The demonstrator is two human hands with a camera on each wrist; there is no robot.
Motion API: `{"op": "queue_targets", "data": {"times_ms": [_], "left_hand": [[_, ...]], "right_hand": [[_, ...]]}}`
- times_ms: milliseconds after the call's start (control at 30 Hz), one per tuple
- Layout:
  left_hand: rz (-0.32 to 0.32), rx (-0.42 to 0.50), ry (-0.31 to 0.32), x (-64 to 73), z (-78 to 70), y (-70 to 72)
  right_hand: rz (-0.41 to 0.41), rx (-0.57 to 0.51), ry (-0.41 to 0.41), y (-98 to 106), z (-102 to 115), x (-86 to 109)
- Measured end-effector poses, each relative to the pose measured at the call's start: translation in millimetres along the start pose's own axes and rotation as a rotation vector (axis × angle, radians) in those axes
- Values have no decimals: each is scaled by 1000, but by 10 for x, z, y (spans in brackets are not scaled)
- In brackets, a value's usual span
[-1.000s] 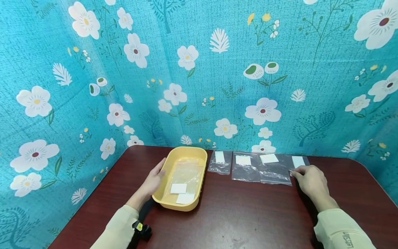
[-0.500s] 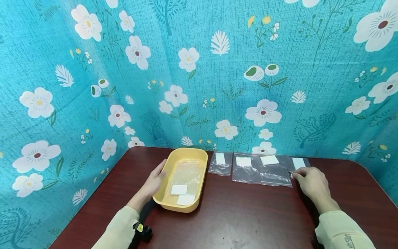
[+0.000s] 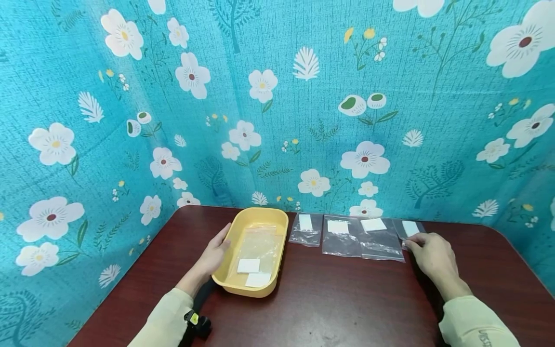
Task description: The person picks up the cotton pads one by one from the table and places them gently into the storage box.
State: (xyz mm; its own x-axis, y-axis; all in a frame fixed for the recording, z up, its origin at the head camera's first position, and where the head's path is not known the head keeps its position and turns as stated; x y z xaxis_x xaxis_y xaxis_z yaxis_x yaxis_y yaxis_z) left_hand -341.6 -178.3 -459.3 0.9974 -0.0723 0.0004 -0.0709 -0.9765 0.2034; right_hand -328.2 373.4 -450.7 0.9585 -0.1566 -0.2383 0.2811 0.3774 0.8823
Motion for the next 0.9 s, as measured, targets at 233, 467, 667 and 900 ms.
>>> {"op": "queue_targets", "data": {"times_ms": [233, 467, 667, 900], "left_hand": [[1, -9, 6, -3, 22, 2], [-3, -17, 13, 2, 35, 13], [-3, -22, 21, 7, 44, 9], [-5, -27, 19, -2, 20, 8]], "right_hand": [[-46, -6, 24, 67, 96, 30], [-66, -17, 40, 115, 161, 32], [-128, -34, 66, 213, 212, 48], [-150, -75, 59, 319, 272, 26]]}}
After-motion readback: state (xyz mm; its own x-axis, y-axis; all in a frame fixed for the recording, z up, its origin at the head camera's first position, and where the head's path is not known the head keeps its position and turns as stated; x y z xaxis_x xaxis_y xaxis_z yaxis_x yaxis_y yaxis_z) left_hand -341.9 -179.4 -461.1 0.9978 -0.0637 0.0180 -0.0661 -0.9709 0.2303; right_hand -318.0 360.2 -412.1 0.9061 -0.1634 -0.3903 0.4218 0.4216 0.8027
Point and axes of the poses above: each hand's wrist, its own x-axis away from the middle knuckle, its own y-axis out of the back of the hand, z = x × y, the point moved 10 cm from there along -x, towards the middle knuckle, and after that the axes turned 8 degrees about x, right-handed, at the moved point
